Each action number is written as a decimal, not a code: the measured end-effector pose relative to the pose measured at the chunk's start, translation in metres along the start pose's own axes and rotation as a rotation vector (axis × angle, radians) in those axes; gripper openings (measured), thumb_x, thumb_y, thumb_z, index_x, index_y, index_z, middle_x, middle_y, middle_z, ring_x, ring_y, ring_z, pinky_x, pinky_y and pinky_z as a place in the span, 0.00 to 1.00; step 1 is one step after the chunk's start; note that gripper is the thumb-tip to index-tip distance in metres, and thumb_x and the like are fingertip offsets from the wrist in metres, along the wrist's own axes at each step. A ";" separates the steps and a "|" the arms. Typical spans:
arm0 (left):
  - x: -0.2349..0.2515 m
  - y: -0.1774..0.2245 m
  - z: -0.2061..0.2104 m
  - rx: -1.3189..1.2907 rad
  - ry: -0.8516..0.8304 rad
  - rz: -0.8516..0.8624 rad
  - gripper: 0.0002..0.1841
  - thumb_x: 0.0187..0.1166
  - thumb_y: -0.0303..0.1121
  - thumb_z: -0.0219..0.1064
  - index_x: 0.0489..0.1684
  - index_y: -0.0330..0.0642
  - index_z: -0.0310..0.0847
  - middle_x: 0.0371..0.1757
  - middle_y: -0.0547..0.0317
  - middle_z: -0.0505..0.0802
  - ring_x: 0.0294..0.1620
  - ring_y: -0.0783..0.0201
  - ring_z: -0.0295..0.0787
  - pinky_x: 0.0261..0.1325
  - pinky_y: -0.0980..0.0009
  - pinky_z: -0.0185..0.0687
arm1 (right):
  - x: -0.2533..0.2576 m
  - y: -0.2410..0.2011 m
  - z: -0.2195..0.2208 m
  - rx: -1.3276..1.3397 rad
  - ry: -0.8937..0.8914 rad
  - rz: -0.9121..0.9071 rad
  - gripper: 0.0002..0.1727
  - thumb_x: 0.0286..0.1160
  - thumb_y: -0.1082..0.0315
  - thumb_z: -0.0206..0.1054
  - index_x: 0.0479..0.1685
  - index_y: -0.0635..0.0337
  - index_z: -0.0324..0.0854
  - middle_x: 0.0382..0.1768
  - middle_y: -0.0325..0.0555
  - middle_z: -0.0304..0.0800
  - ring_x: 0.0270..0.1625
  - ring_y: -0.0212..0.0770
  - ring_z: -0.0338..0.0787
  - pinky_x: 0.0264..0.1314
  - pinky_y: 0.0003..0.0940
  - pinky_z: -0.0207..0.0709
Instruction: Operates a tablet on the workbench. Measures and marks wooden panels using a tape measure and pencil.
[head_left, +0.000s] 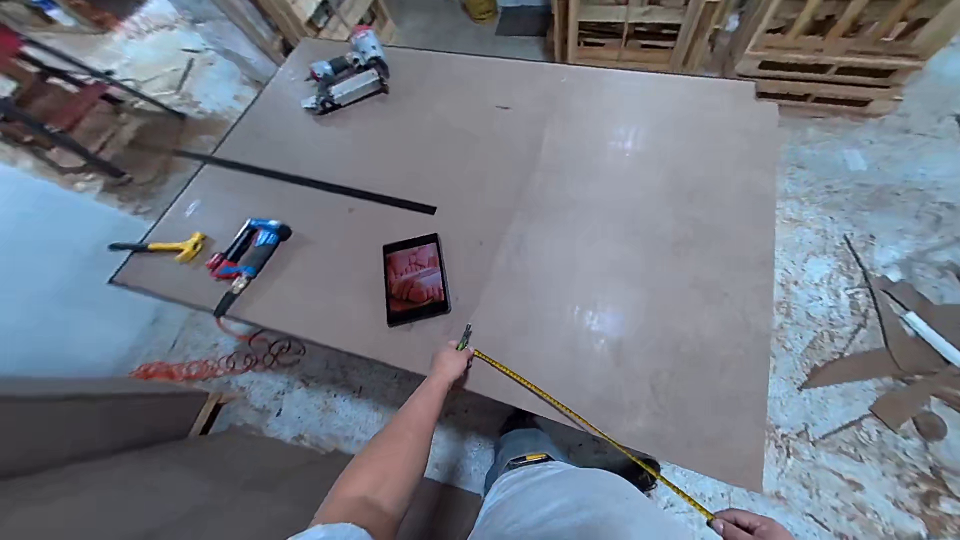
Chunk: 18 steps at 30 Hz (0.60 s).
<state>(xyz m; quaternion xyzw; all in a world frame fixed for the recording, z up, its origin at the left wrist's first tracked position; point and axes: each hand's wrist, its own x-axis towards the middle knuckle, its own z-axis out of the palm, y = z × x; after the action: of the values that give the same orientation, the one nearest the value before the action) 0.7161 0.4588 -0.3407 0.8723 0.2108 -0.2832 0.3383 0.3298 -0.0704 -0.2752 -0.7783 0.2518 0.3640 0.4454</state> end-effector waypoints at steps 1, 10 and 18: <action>-0.018 0.000 0.013 -0.058 0.036 -0.018 0.20 0.89 0.45 0.60 0.63 0.37 0.83 0.44 0.43 0.93 0.37 0.49 0.90 0.44 0.47 0.85 | 0.012 0.009 -0.017 -0.064 0.011 -0.026 0.17 0.81 0.47 0.67 0.50 0.46 0.95 0.34 0.39 0.96 0.36 0.38 0.92 0.49 0.49 0.85; -0.192 -0.028 0.143 -0.233 0.115 -0.169 0.20 0.92 0.46 0.57 0.61 0.37 0.80 0.38 0.51 0.93 0.25 0.59 0.84 0.31 0.60 0.81 | 0.039 0.074 -0.144 -0.262 -0.001 -0.113 0.17 0.84 0.47 0.63 0.47 0.46 0.93 0.32 0.38 0.95 0.35 0.40 0.92 0.47 0.52 0.85; -0.237 0.012 0.217 -0.286 -0.107 -0.082 0.16 0.89 0.44 0.63 0.58 0.40 0.83 0.35 0.56 0.93 0.19 0.65 0.80 0.23 0.68 0.76 | 0.034 0.058 -0.162 -0.321 -0.087 -0.129 0.19 0.82 0.43 0.63 0.47 0.44 0.93 0.34 0.38 0.95 0.38 0.39 0.93 0.51 0.51 0.86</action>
<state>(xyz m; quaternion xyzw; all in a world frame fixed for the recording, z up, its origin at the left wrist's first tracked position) 0.4689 0.2550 -0.3165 0.7896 0.2661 -0.3101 0.4578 0.3641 -0.2424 -0.2772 -0.8375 0.1206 0.4033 0.3484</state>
